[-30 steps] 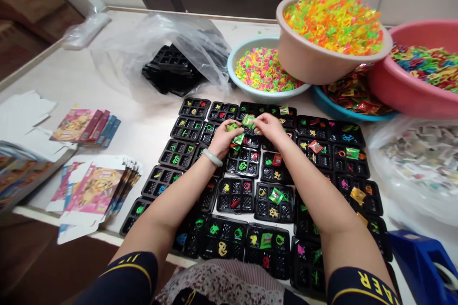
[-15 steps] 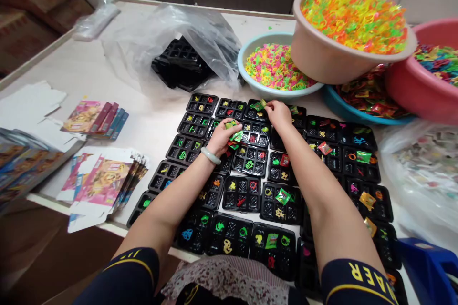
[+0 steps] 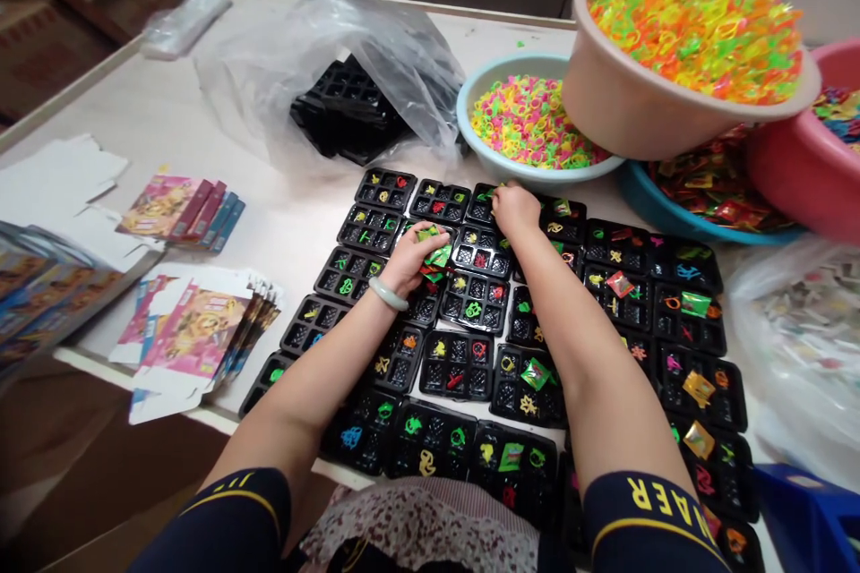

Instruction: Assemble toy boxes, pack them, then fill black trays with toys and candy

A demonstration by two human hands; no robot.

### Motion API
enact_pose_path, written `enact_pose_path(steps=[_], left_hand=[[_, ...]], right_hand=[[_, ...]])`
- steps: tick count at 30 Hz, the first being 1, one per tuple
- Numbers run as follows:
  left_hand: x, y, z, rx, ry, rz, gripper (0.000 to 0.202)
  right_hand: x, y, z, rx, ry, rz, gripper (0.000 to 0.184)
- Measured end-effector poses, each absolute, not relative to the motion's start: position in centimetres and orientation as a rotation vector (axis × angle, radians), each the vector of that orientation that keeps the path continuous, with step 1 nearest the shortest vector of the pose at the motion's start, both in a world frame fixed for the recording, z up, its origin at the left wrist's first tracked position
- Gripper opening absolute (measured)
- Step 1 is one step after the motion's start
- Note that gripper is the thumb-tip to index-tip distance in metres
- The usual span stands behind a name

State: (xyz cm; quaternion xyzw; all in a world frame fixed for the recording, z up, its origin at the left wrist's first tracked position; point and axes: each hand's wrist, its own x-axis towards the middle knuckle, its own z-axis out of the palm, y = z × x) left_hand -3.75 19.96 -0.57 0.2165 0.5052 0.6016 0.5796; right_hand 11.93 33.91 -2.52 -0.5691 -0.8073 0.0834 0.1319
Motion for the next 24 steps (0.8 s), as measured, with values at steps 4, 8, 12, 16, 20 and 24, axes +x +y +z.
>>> enact_pose_path(steps=[4, 8, 12, 16, 20, 24], left_hand=[[-3.7, 19.6, -0.6, 0.464, 1.153, 1.394, 0.045], [-3.9, 19.0, -0.7, 0.387, 1.150, 1.387, 0.049], [-3.7, 18.8, -0.6, 0.311, 1.146, 1.387, 0.047], [-2.9, 18.8, -0.4, 0.241, 1.120, 1.439, 0.045], [-2.1, 18.1, -0.2, 0.200, 1.086, 1.511, 0.046], [-1.3, 17.2, 0.3, 0.152, 1.076, 1.435, 0.044]], right_hand=[[12.8, 33.2, -2.1, -1.544, -2.300, 0.189, 0.035], [13.9, 31.4, -2.1, -1.413, -2.176, 0.303, 0.030], [14.6, 29.5, -2.2, -1.482, -2.227, 0.582, 0.019], [14.8, 27.4, -1.3, -1.479, -2.228, 0.655, 0.017], [14.1, 22.9, 0.2, -1.018, -2.153, 0.954, 0.025], [13.3, 18.6, 0.6, -0.756, -2.182, 0.968, 0.028]])
